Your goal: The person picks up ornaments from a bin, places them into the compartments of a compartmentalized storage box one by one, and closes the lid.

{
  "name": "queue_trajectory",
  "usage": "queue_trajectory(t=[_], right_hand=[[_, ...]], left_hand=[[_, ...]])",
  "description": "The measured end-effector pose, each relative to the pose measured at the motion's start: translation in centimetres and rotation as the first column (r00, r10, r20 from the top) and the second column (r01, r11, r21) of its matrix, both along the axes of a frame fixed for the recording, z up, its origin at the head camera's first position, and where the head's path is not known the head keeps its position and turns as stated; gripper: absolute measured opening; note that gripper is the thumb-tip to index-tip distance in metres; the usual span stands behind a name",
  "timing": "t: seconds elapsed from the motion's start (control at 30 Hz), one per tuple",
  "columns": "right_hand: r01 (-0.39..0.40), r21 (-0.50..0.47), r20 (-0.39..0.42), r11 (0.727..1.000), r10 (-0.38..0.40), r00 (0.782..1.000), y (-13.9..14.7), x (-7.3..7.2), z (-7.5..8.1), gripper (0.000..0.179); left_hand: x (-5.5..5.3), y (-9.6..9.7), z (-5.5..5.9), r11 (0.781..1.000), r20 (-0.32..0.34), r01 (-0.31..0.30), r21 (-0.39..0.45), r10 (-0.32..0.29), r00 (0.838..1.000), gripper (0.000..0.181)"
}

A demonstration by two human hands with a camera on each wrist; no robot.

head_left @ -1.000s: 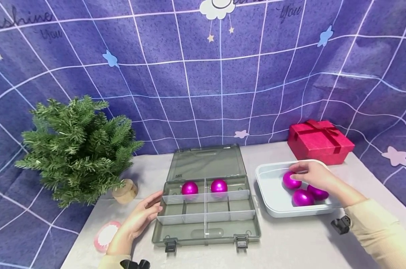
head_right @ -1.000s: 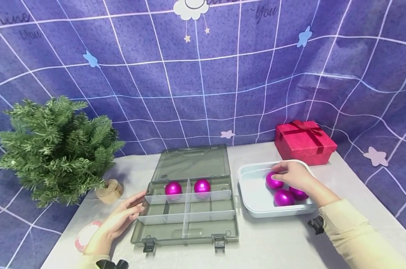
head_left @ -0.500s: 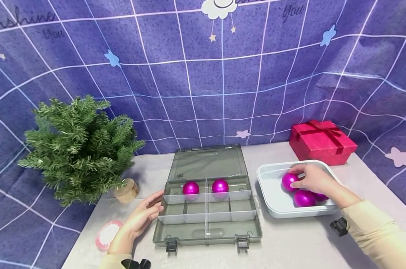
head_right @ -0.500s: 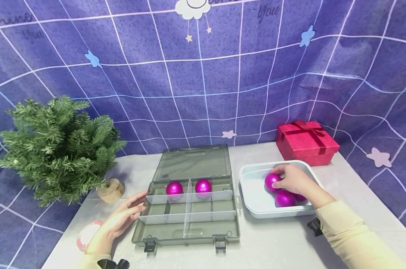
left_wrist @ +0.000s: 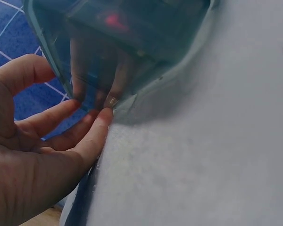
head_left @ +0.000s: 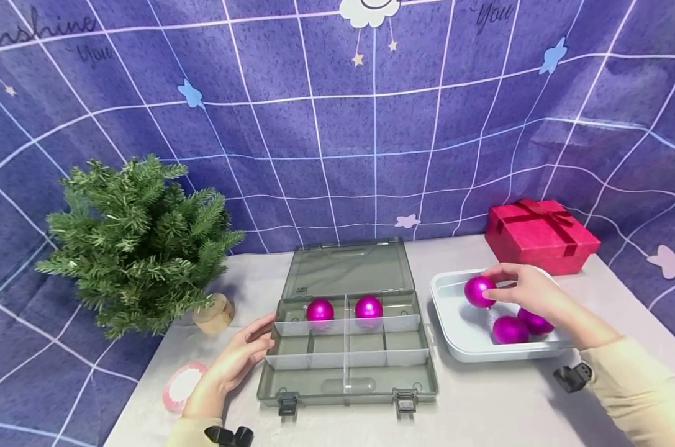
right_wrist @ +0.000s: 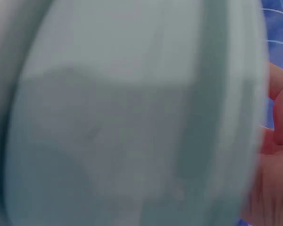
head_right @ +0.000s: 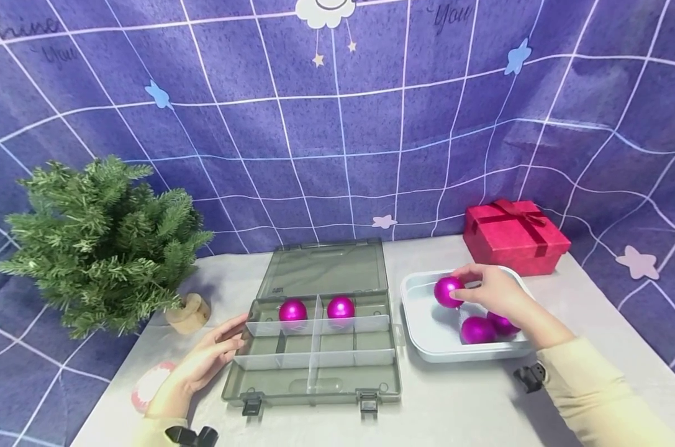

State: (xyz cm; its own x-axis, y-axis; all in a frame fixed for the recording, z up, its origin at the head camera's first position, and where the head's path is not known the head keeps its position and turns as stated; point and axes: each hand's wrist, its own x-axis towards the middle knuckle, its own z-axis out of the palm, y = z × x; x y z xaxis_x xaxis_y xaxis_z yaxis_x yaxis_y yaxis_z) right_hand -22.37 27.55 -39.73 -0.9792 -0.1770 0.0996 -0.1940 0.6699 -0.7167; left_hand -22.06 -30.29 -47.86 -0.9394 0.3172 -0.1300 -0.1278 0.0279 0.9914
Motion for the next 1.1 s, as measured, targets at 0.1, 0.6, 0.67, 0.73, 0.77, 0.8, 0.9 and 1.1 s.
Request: queue_trajectory(t=[0.1, 0.6, 0.67, 0.73, 0.77, 0.8, 0.9, 1.1], right_hand=[[-0.012, -0.082, 0.027, 0.997, 0.015, 1.0, -0.6, 0.2, 1.3, 0.052], [-0.224, -0.274, -0.052, 0.935, 0.218, 0.975, -8.4, 1.4, 5.6, 0.045], [-0.269, -0.309, -0.06, 0.912, 0.264, 0.963, -9.8, 1.3, 5.5, 0.044], [-0.293, -0.332, -0.05, 0.897, 0.293, 0.955, -11.3, 1.2, 5.4, 0.045], [-0.302, -0.341, -0.044, 0.89, 0.306, 0.951, -12.1, 1.1, 5.4, 0.044], [-0.313, -0.35, -0.04, 0.883, 0.319, 0.947, -13.0, 1.0, 5.4, 0.044], [-0.346, -0.351, -0.035, 0.87, 0.357, 0.934, -15.7, 1.0, 5.2, 0.041], [-0.422, -0.346, -0.011, 0.838, 0.447, 0.895, -20.5, 0.9, 4.4, 0.037]], left_hand=[[0.0, 0.0, 0.0, 1.0, 0.0, -0.003, 0.017, 0.003, 1.0, 0.072], [0.1, -0.2, -0.3, 1.0, 0.0, -0.001, 0.025, 0.001, 1.0, 0.072], [0.1, -0.1, -0.2, 1.0, 0.01, -0.007, 0.022, 0.006, 1.0, 0.072], [0.1, 0.0, -0.1, 1.0, 0.013, -0.015, 0.021, 0.014, 1.0, 0.073], [0.0, 0.0, 0.0, 1.0, 0.014, -0.018, 0.021, 0.017, 1.0, 0.072], [0.0, 0.0, 0.0, 1.0, 0.013, -0.019, 0.021, 0.018, 1.0, 0.073], [0.0, -0.1, 0.0, 1.0, 0.01, -0.022, 0.004, 0.022, 1.0, 0.072], [0.0, 0.0, 0.1, 0.999, 0.014, -0.028, -0.031, 0.029, 0.999, 0.072]])
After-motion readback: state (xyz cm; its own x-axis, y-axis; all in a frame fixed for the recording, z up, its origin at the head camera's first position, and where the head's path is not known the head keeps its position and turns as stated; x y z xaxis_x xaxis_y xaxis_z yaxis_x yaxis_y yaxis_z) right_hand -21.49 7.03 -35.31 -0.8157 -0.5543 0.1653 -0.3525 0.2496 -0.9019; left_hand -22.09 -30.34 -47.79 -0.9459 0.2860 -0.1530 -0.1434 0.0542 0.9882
